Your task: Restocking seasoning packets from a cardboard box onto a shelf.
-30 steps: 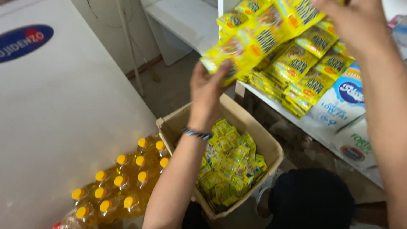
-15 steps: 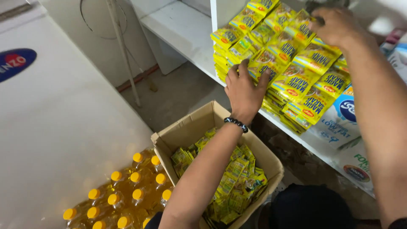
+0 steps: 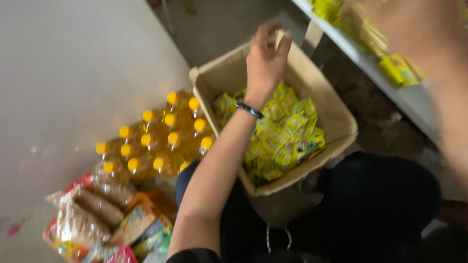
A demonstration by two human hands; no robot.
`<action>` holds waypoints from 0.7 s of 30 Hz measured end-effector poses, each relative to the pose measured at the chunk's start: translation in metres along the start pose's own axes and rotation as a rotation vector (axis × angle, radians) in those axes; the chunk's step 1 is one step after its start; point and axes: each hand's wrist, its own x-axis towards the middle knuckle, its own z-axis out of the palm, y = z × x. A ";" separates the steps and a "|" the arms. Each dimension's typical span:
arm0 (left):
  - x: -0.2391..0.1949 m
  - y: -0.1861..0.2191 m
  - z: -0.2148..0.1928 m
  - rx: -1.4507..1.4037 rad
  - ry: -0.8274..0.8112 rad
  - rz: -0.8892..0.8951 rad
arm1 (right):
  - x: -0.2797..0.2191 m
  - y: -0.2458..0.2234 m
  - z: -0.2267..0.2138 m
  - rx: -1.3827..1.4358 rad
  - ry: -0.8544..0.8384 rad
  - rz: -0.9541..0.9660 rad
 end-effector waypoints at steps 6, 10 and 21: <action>-0.052 -0.213 0.005 -0.263 0.020 -0.403 | -0.041 -0.103 0.114 0.327 -0.427 -0.200; -0.134 -0.357 0.029 -0.241 0.308 -0.673 | -0.098 -0.068 0.291 0.318 -0.932 -0.055; -0.255 -0.465 0.029 0.832 -0.529 -0.809 | -0.219 -0.133 0.457 0.511 -1.143 0.328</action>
